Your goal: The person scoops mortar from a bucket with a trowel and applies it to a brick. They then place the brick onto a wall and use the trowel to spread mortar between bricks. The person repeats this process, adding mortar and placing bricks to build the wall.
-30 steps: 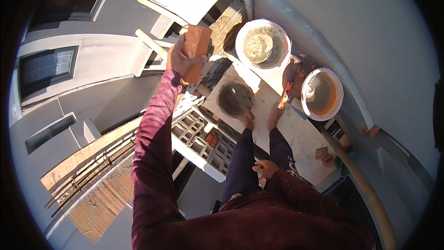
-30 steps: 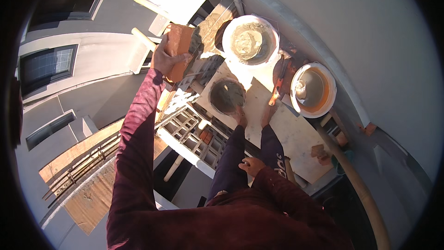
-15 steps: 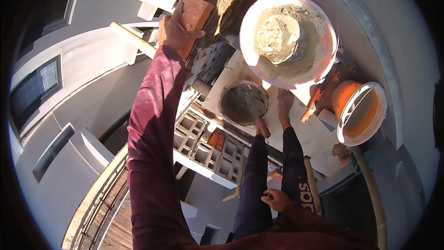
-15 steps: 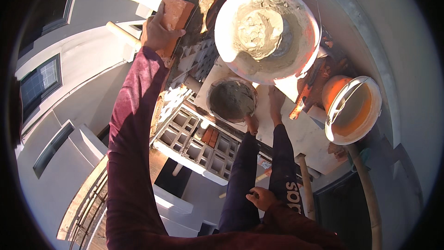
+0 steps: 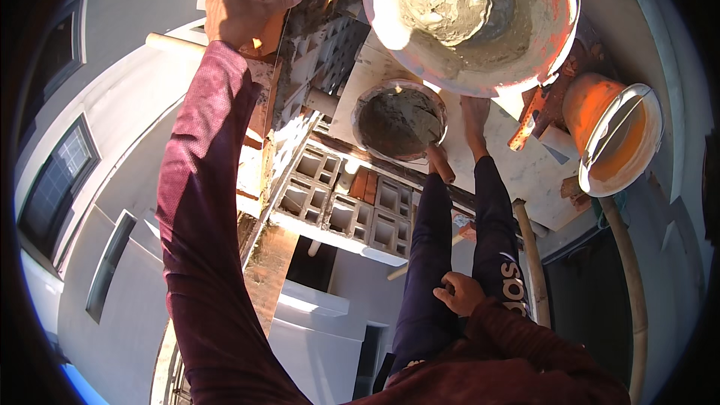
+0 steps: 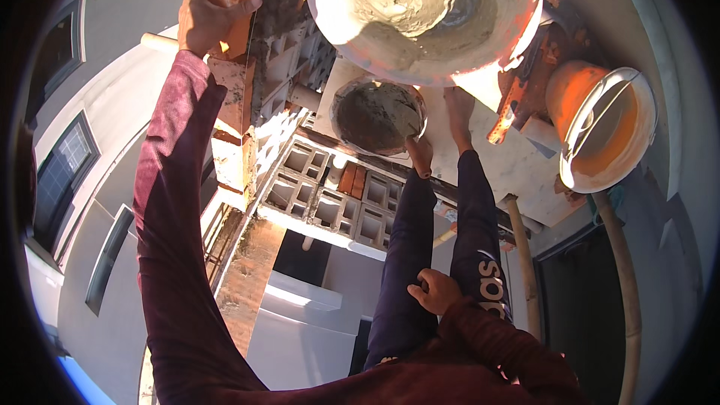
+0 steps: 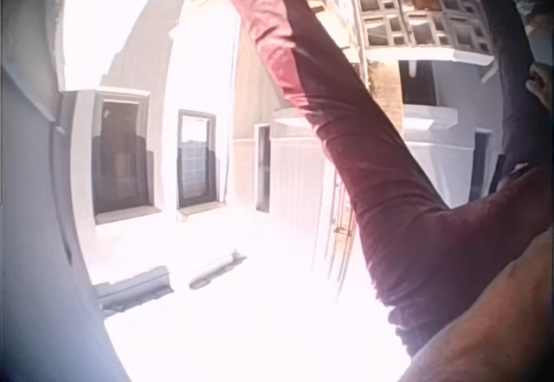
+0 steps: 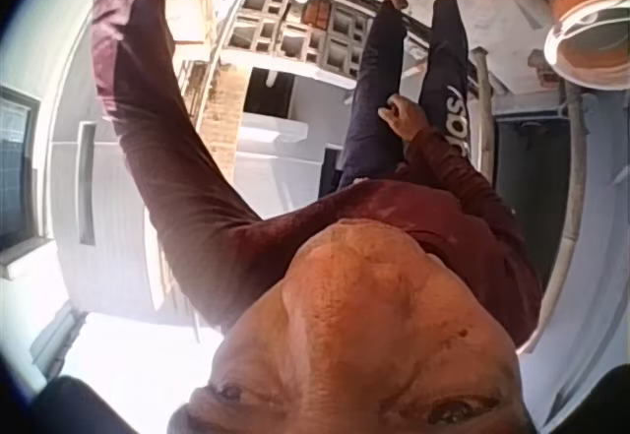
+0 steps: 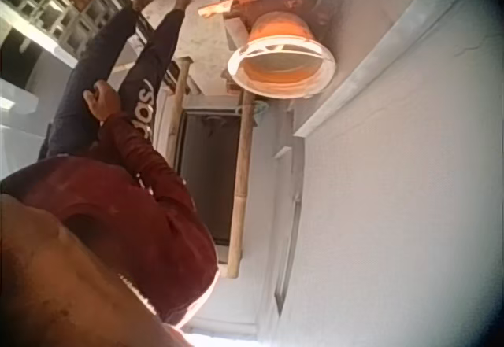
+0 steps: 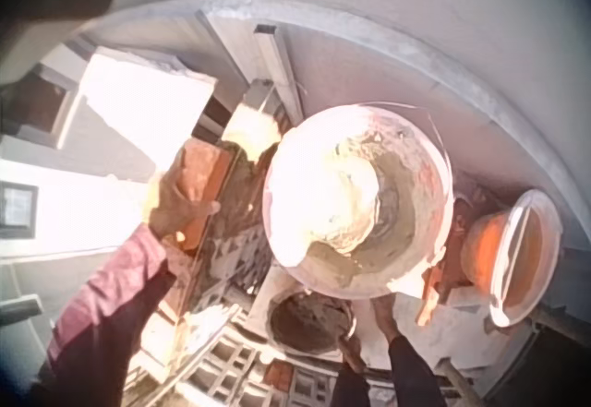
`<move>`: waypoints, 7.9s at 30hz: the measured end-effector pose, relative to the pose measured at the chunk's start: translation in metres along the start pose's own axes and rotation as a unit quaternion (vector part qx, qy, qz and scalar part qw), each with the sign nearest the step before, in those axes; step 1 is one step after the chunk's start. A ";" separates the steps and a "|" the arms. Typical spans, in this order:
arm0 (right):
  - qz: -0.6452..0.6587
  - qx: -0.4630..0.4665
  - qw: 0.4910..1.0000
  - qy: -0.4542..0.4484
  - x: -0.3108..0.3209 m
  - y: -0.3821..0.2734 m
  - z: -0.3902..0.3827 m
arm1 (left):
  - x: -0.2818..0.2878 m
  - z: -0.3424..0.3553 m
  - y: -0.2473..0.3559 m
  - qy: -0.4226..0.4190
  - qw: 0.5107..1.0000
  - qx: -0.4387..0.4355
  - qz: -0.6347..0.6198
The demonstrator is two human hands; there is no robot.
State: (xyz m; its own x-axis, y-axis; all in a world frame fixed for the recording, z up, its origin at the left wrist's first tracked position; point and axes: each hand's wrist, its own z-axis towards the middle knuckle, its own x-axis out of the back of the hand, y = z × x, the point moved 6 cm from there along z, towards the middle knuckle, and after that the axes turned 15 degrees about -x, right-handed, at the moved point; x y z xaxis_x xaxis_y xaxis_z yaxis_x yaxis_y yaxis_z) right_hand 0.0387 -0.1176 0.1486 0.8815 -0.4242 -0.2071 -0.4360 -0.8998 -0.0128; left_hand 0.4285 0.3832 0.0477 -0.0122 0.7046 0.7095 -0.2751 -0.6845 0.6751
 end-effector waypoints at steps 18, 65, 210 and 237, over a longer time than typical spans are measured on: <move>-0.048 0.201 0.900 0.385 0.113 -0.087 0.136 | -0.013 -0.008 0.032 0.008 0.970 0.209 0.126; -0.098 0.505 0.752 0.413 0.138 -0.389 0.027 | 0.007 -0.144 -0.012 0.190 0.967 0.143 0.096; 0.110 0.565 0.734 0.361 0.206 -0.450 0.029 | -0.009 -0.064 -0.023 -0.041 0.975 0.139 0.168; 0.055 0.479 0.792 0.375 0.189 -0.462 0.074 | -0.008 -0.059 -0.016 -0.046 0.964 0.164 0.206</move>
State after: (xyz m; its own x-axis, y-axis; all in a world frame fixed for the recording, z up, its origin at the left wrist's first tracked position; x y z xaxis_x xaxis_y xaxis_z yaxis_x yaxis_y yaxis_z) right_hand 0.3932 0.2254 0.0427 0.5325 -0.7585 0.3757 -0.1380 -0.5157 -0.8456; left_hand 0.3766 0.3999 0.0195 0.0337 0.3503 0.9360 0.0538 -0.9358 0.3483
